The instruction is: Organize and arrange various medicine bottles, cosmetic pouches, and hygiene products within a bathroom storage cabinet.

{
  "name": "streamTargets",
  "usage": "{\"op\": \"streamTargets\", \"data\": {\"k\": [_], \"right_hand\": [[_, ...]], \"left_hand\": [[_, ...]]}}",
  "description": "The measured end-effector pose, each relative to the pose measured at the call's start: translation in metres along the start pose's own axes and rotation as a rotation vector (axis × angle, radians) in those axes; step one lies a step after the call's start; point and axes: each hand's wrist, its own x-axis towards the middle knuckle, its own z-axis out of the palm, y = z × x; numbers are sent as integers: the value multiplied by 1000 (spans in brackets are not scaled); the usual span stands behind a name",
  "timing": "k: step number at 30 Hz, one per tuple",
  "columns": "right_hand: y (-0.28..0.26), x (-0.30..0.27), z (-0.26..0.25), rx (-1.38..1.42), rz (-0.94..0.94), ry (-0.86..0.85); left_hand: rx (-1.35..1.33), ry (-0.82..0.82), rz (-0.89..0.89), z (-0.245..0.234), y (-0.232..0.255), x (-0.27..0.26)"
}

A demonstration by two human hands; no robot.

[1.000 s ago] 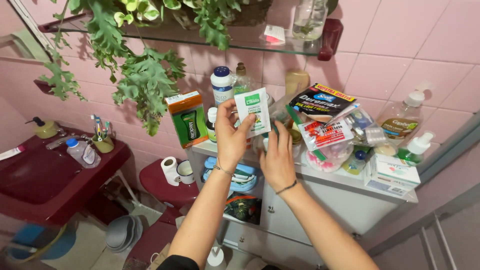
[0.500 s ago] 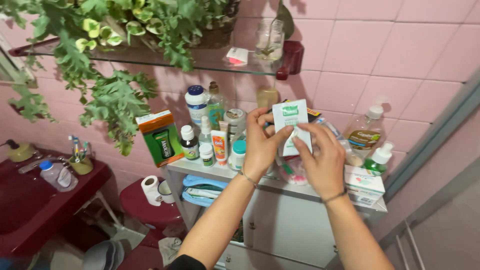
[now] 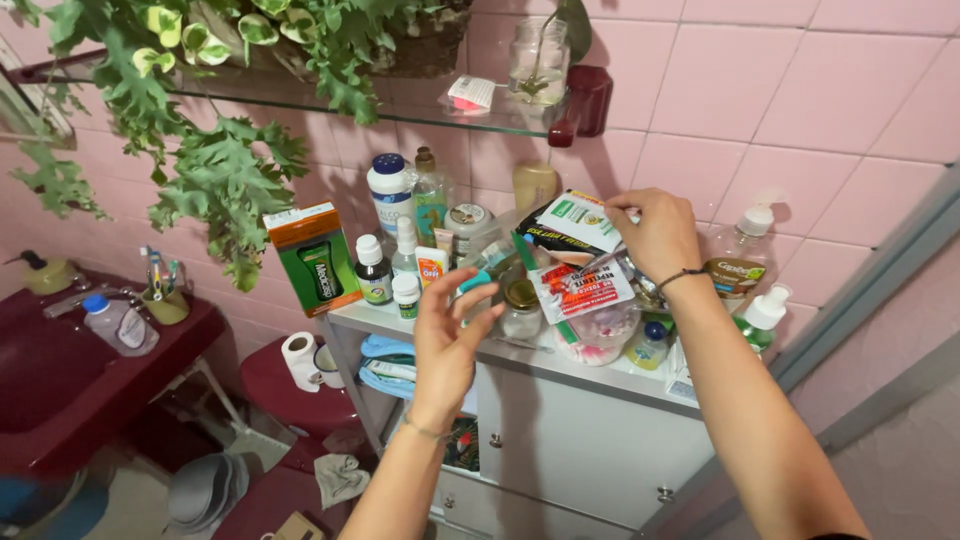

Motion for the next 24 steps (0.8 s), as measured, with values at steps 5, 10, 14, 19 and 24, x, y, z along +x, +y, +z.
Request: {"op": "streamTargets", "data": {"k": [5, 10, 14, 19, 24], "right_hand": [[-23, -21, -7, -141, -119, 32], [-66, -50, -25, -124, -254, 208], [-127, -80, -27, 38, -259, 246], [-160, -132, 23, 223, -209, 148], [-183, -194, 89, 329, -76, -76]], "left_hand": [[32, 84, -7, -61, -11, -41], [186, 260, -93, -125, 1, -77], [262, 350, -196, -181, 5, -106], [310, 447, -345, -225, 2, -137], [259, 409, -456, -275, -21, -162]]}}
